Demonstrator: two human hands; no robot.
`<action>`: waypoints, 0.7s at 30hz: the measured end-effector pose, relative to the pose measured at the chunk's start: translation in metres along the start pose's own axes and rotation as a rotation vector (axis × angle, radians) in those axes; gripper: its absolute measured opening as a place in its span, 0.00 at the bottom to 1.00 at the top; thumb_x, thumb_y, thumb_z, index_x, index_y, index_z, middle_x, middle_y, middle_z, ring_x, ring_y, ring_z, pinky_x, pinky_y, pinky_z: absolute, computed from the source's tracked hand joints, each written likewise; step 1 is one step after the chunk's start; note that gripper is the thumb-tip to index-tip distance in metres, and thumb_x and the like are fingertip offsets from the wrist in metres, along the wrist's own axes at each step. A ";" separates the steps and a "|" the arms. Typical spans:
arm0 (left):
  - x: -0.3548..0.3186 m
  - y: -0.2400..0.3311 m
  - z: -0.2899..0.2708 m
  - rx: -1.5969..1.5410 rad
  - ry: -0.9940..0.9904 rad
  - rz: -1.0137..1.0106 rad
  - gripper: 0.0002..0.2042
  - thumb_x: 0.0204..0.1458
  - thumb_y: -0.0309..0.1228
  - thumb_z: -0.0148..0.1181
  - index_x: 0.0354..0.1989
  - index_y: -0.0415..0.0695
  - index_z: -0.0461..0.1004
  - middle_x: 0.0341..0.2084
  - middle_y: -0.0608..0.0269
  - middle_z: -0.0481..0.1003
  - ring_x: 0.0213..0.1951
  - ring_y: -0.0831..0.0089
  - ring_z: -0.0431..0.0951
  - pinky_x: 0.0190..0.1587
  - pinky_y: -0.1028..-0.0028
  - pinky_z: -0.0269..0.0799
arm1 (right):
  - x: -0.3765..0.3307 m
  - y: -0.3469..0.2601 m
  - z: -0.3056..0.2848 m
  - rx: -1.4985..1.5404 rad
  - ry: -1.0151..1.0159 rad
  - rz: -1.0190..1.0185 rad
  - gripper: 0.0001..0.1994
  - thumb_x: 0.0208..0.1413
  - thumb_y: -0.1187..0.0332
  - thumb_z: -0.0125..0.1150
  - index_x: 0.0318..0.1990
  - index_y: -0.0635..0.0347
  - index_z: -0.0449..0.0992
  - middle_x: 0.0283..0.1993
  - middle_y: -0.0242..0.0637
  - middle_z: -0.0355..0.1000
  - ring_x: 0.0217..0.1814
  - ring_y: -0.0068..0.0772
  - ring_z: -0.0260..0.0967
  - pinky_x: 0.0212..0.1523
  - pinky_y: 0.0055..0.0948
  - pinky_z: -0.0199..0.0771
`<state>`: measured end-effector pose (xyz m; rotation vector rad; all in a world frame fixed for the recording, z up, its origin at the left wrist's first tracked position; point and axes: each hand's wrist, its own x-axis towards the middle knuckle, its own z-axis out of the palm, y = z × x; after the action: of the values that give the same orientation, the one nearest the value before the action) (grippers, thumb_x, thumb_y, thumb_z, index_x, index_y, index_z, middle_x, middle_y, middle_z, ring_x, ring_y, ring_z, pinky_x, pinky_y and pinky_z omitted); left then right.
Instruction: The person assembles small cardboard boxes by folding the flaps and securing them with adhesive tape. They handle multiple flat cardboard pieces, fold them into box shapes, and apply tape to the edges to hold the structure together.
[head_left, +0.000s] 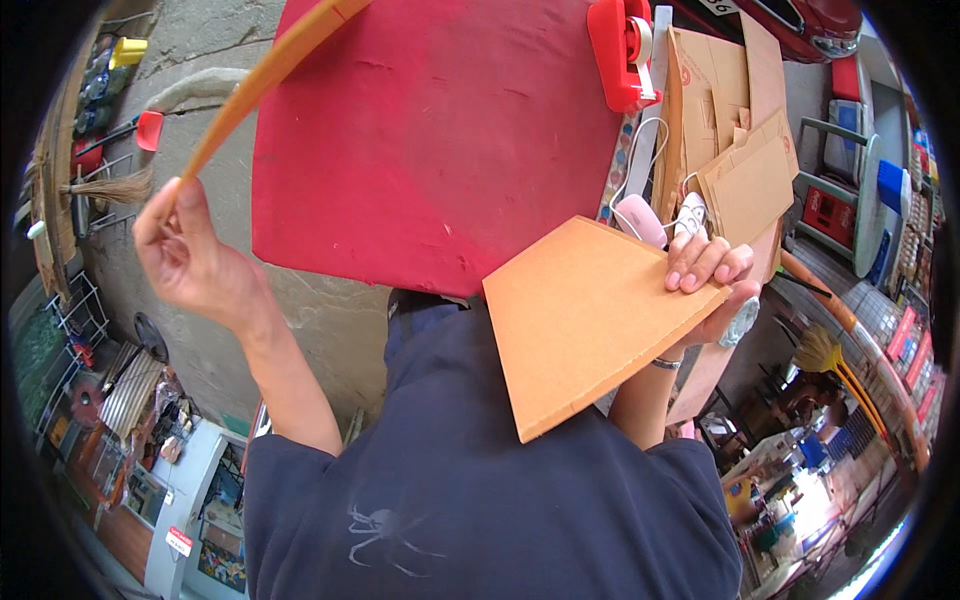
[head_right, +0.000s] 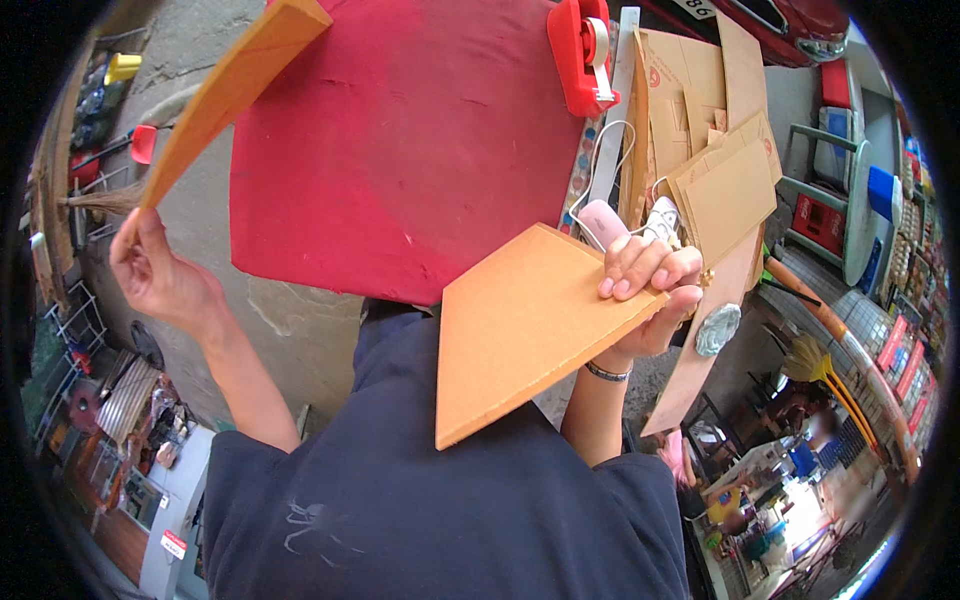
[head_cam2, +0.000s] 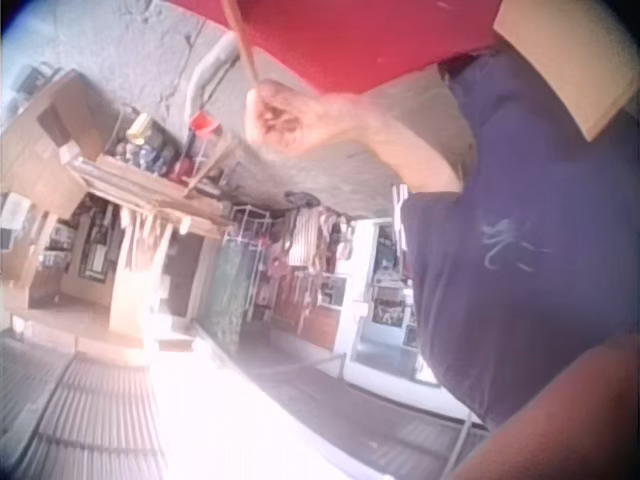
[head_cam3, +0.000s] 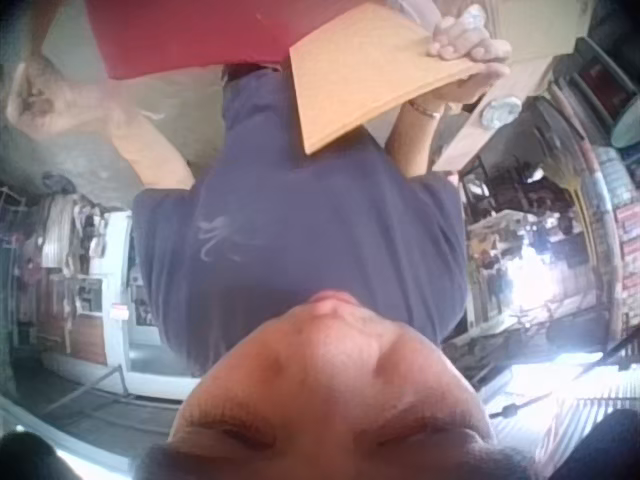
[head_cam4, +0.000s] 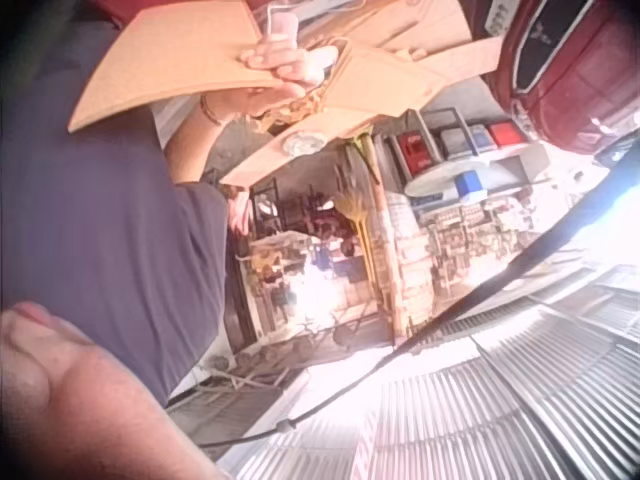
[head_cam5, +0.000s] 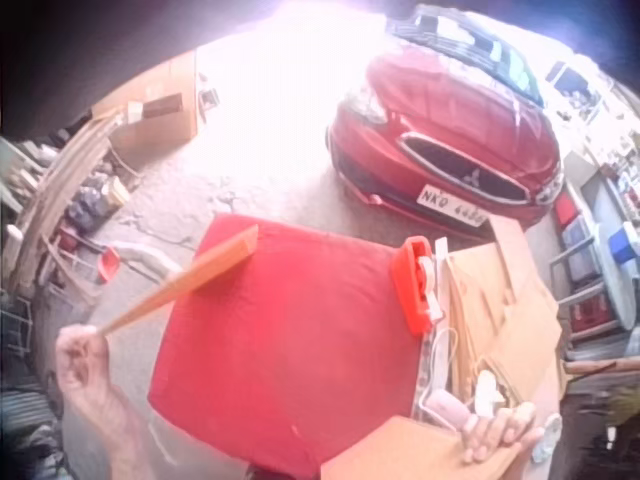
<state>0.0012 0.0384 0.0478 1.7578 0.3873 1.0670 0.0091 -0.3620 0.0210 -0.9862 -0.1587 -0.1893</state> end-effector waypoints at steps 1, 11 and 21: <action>0.006 0.002 0.004 -0.008 0.010 0.037 0.09 0.54 0.21 0.68 0.41 0.38 0.76 0.34 0.61 0.79 0.38 0.78 0.77 0.46 0.79 0.74 | -0.002 0.001 -0.001 0.017 -0.024 -0.004 0.20 0.72 0.48 0.40 0.36 0.55 0.64 0.23 0.32 0.64 0.24 0.25 0.64 0.31 0.25 0.61; 0.032 -0.010 0.002 -0.065 -0.051 0.033 0.09 0.55 0.23 0.68 0.42 0.38 0.76 0.35 0.58 0.80 0.38 0.80 0.78 0.43 0.82 0.73 | -0.018 0.017 -0.005 -0.106 0.036 -0.108 0.26 0.69 0.44 0.41 0.51 0.60 0.73 0.24 0.34 0.64 0.25 0.26 0.62 0.31 0.28 0.68; 0.106 -0.026 0.005 -0.114 -0.220 0.094 0.07 0.58 0.27 0.66 0.41 0.38 0.76 0.34 0.64 0.79 0.37 0.81 0.77 0.42 0.80 0.70 | 0.025 0.044 0.047 -0.328 -0.050 -0.022 0.18 0.68 0.55 0.53 0.38 0.64 0.68 0.27 0.35 0.63 0.26 0.26 0.62 0.28 0.26 0.70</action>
<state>0.0693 0.1185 0.0757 1.7828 0.1070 0.9301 0.0417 -0.3012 0.0164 -1.3165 -0.1881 -0.2148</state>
